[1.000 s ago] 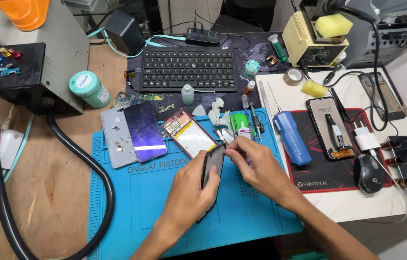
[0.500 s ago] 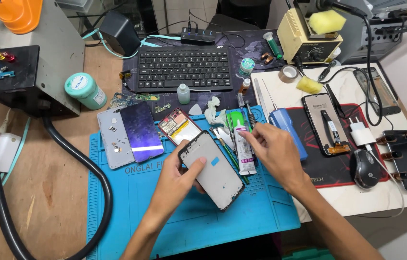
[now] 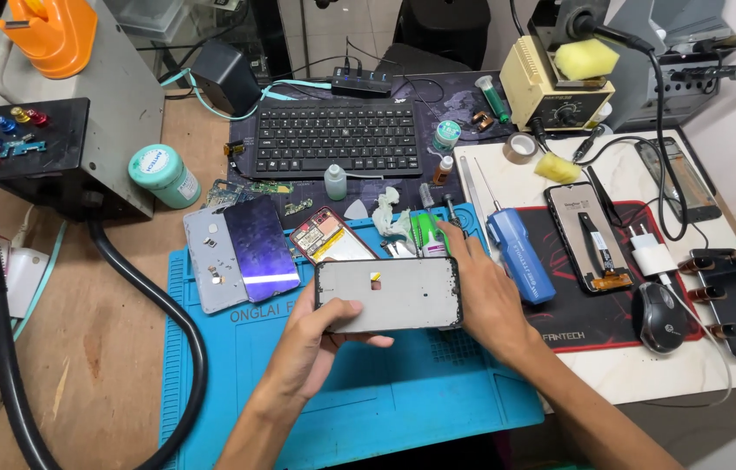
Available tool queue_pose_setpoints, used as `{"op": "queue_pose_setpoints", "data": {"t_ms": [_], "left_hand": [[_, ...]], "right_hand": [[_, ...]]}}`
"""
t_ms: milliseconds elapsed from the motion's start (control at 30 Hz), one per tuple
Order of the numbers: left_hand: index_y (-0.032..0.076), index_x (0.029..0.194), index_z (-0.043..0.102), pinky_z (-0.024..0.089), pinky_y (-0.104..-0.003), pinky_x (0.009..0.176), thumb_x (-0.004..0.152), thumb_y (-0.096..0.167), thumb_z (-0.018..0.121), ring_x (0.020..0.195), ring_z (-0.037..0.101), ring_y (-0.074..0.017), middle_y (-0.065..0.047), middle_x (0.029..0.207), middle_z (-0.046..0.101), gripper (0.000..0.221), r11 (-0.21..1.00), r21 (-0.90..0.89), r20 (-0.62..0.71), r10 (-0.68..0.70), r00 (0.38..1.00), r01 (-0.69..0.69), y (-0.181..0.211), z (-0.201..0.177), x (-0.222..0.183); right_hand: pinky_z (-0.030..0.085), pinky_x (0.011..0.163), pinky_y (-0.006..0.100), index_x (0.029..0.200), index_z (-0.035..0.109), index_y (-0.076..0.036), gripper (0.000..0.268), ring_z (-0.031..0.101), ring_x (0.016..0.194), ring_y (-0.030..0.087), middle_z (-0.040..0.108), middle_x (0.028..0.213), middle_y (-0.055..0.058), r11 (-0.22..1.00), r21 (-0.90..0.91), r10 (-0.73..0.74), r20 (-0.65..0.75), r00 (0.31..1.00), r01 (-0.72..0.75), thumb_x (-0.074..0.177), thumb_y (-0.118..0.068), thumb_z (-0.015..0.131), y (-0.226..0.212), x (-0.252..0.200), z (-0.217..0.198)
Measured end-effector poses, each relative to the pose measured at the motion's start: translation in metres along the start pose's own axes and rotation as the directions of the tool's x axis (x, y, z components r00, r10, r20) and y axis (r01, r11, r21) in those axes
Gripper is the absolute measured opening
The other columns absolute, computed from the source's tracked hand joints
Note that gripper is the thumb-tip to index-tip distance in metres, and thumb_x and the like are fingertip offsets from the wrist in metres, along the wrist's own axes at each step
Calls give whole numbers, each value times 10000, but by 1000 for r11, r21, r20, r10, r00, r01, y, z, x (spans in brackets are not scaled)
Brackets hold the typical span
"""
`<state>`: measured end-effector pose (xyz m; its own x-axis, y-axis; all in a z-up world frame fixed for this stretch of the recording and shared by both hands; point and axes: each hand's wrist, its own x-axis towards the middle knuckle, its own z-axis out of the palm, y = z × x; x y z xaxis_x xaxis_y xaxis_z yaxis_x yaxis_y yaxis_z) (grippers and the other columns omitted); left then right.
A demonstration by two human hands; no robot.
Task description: Applying adhesive glue to the perimeter of a mobile phone screen frame on a repair bench.
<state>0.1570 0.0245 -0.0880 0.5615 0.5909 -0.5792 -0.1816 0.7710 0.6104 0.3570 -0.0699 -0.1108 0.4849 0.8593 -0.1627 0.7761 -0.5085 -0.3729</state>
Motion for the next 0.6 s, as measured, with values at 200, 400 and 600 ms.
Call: {"op": "queue_pose_setpoints", "data": {"t_ms": [200, 400, 600], "left_hand": [[82, 1450, 501, 658, -537, 613, 773, -7, 623, 1055, 642, -391, -185, 1245, 656, 694, 998, 19, 83, 52, 995, -54, 2, -1, -2], [55, 1359, 630, 656, -500, 617, 723, -4, 617, 1081, 633, -382, -235, 1260, 662, 639, 995, -32, 132, 97, 987, -94, 3, -4, 2], [33, 1378, 624, 664, -497, 654, 713, 24, 626, 1143, 633, -406, -240, 1334, 658, 665, 989, -90, 191, 132, 973, -117, 2, -11, 6]], "right_hand": [[490, 613, 631, 1519, 335, -139, 746, 664, 866, 481, 658, 1187, 218, 998, 66, -15, -23, 1000, 16, 853, 196, 332, 1, 3, -6], [372, 572, 444, 1299, 532, -230, 336, 542, 550, 269, 692, 877, 97, 980, 196, -7, -49, 999, 16, 975, -145, 538, 3, -3, -19], [371, 635, 241, 1120, 721, -150, 211, 467, 690, 94, 647, 920, -2, 784, 610, -20, -153, 988, 111, 1006, -284, 604, 27, 2, -27]]}}
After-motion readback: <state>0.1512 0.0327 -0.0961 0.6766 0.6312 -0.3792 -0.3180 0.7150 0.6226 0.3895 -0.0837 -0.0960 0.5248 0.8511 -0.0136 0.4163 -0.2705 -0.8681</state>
